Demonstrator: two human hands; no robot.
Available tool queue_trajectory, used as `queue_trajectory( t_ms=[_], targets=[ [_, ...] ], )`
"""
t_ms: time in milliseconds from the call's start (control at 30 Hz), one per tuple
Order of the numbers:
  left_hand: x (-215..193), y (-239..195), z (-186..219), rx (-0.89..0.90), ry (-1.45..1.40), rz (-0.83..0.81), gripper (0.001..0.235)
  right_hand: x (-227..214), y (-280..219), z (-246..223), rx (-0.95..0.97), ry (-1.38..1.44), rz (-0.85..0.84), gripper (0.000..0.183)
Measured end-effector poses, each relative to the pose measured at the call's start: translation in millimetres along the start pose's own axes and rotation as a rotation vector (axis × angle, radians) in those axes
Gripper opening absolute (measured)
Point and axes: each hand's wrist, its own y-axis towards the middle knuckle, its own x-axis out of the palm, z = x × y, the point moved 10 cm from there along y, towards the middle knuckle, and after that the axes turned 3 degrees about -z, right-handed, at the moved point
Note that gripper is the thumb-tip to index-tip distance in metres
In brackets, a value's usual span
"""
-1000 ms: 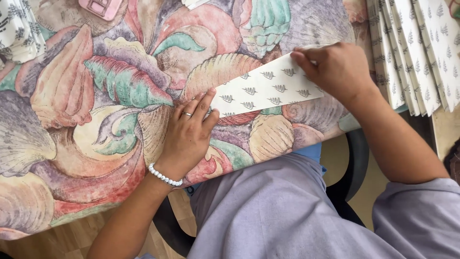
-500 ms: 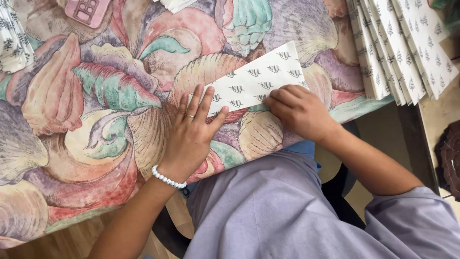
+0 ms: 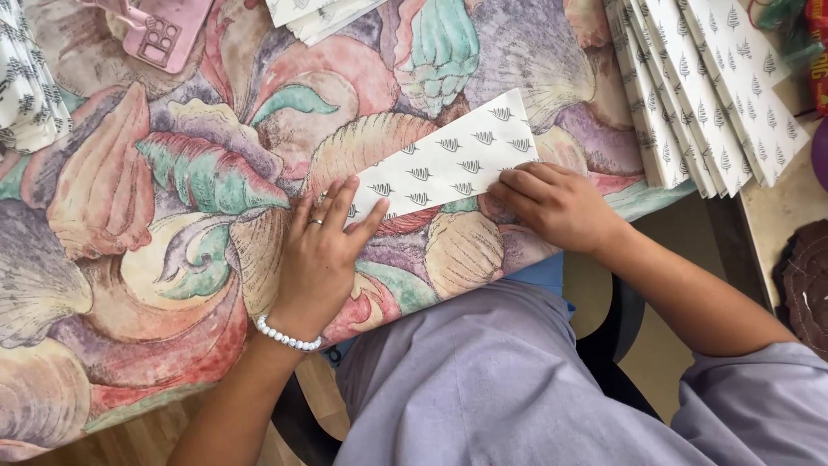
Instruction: Folding printed paper sheets into sleeves or envelopes and stacking them.
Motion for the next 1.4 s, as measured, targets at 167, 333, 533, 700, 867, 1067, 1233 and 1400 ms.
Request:
queue_trajectory(
  t_ms=[167,333,533,700,867,1067,1233,1400],
  targets=[
    [0.9,-3.3,4.7,0.035,0.019,-0.025,0.051,-2.8,-18.5,16.1,0.085,-0.015,-0.019,0.019],
    [-1.8,5.5,-2.3,-0.035,-0.018,-0.05,0.046,-15.7,-7.5,14.8,0.115,0.025,0.004,0.012],
    [6.3,8.4,-17.6,-0.115,0.021,0.016,0.037,-22.8,-8.8,6.7,0.125,0.038,-0.008,0.029],
    [10.7,3.6,-7.3,-0.057,0.135,0.031,0.044,-19.9,-25.5,14.9,0.226,0.013,0.014,0.029],
    [12.4,8.2,-10.3,-0.057,0.103,0.013,0.044,-12.5,7.0,16.7,0.324,-0.067,-0.051,0.025],
    [16.2,14.8,-16.4,-0.099,0.026,-0.05,0.039,31.0,104.3,-24.8,0.268,0.175,-0.204,0.048],
    [9.1,11.4,-13.3,-0.115,0.053,-0.058,0.048,50.6,103.5,-2.8,0.318,0.117,-0.4,0.065],
    [2.8,7.6,-9.3,-0.069,0.015,0.012,0.037,20.7,47.3,85.0,0.543,-0.114,-0.379,0.04]
  ],
)
